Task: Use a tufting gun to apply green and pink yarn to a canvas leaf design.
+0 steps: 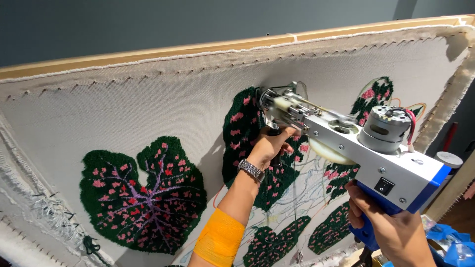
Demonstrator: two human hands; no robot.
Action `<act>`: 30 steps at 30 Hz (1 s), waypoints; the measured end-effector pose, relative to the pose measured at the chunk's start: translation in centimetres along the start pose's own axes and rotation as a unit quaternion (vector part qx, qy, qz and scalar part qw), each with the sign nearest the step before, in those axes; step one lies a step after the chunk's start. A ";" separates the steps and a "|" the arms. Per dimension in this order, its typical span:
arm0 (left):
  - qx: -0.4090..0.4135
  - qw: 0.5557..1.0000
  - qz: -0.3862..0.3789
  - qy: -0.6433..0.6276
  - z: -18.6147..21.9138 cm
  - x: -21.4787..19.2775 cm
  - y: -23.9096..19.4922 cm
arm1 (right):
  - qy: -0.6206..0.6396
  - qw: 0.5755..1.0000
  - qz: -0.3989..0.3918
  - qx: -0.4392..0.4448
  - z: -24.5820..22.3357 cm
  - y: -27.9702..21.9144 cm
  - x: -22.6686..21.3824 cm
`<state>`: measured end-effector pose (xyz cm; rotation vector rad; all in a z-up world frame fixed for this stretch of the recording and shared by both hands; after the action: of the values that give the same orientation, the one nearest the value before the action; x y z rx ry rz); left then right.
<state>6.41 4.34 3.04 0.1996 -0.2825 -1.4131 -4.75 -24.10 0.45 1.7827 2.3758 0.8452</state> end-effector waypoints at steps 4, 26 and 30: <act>0.018 1.000 -0.008 0.001 1.4 0.0 -0.4 | 0.009 0.999 -0.027 -0.031 1.2 0.4 -0.9; 0.025 0.983 -0.182 -0.005 3.4 3.3 -5.9 | 0.088 0.992 -0.016 0.091 0.6 -3.2 -8.8; 0.020 0.983 -0.160 0.083 4.9 4.6 -7.1 | 0.089 0.991 0.006 0.103 0.6 -3.8 -10.5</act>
<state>-1.20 -1.10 5.84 0.4084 -0.1456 -1.6990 -4.34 -34.02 -4.64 1.8663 2.6559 0.8183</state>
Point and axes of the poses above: each hand's wrist, its own y-axis towards the middle knuckle, its own x-axis out of the palm, z = x × y, the point moved 1 cm from there along y, towards the middle knuckle, and after that the axes turned 1 degree about y, right-handed, at the moved point
